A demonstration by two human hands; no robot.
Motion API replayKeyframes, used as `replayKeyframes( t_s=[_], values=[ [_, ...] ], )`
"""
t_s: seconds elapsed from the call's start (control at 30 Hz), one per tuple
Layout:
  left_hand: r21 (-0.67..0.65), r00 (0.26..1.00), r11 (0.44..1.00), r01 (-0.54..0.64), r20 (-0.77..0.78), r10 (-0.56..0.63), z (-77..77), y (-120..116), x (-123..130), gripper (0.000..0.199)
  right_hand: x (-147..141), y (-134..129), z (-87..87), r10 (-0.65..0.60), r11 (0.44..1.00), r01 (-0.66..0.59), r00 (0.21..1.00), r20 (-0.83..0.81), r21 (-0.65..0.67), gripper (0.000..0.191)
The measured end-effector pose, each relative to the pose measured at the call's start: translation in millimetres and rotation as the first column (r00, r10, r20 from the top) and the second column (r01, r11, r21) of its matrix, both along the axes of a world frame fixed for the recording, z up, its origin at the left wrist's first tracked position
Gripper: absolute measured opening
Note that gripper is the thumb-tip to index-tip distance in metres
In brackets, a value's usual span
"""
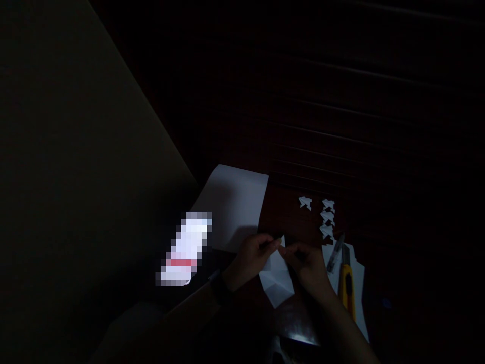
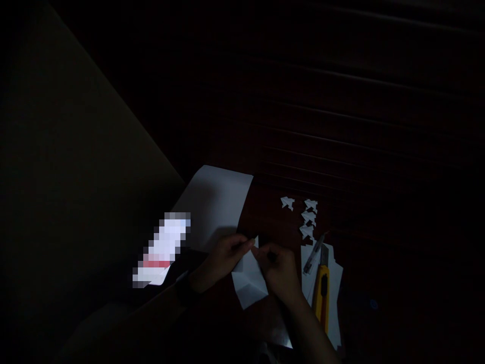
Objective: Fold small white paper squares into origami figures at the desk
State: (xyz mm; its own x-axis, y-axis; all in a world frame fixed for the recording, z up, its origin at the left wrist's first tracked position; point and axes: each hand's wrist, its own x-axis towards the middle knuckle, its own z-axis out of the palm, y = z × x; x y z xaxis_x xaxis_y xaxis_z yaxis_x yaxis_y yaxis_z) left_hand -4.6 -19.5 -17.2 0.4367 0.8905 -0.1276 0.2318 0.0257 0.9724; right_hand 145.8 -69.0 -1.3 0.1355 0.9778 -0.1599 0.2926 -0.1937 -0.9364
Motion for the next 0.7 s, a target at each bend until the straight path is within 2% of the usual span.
replayKeyframes(
  t_s=[0.17,0.33,0.7],
  values=[
    [0.016,0.999,0.999,-0.032,-0.023,0.032,-2.7,-0.4,1.2,0.036,-0.3,0.6,-1.1,-0.011,1.000,0.011,1.000,-0.010,0.008,0.026],
    [-0.029,1.000,0.999,0.015,0.007,-0.015,-1.6,-2.4,0.8,0.037,6.3,3.0,-5.4,-0.078,0.997,0.078,0.995,-0.066,-0.001,0.026],
    [-0.026,0.999,0.999,0.033,-0.036,-0.034,3.9,-4.4,0.3,0.039,13.8,6.8,-19.5,-0.188,0.980,0.152,0.920,-0.345,-0.129,0.026]
  ],
)
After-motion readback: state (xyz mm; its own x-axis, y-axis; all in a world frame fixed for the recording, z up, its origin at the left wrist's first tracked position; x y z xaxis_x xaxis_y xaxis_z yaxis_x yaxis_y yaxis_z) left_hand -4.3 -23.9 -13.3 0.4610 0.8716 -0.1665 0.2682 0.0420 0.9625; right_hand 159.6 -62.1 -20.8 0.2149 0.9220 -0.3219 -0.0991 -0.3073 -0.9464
